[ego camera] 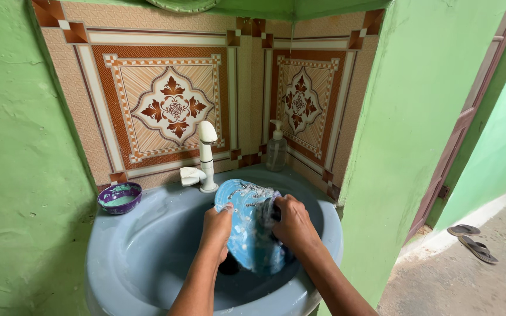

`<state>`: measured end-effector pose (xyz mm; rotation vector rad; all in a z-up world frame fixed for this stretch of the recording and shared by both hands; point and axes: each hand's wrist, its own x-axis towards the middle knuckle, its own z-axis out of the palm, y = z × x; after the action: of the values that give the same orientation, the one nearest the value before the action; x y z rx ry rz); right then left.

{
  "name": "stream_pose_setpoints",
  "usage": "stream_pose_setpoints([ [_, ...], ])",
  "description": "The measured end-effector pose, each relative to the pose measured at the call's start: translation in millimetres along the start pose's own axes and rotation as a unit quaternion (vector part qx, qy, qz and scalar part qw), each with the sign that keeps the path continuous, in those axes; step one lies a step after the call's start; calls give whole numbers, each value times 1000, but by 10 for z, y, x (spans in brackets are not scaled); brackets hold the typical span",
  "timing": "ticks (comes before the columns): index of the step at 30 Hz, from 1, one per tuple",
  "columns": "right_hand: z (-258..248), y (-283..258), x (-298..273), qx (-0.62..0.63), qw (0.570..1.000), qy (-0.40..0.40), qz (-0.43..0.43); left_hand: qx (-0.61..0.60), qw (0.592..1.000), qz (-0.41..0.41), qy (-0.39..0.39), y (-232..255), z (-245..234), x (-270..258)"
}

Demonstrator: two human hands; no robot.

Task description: The person scrubs a blue plastic washing machine agitator with a purple cloth under running water in a sink. They repeatedly rub the surface and rinse the item, keeping it in the sink throughout the clip.

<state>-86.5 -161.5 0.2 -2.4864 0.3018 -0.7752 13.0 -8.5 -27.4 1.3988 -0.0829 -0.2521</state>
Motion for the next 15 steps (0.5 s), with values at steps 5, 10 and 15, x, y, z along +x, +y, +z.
stream_pose_setpoints([
  [5,56,174,101,60,998,-26,0,58,998,2,26,-16,3,29],
  [10,114,213,150,74,997,23,-21,71,997,41,-10,-5,-14,-5],
  [15,-7,113,112,92,994,54,23,55,997,44,-10,-26,6,-5],
])
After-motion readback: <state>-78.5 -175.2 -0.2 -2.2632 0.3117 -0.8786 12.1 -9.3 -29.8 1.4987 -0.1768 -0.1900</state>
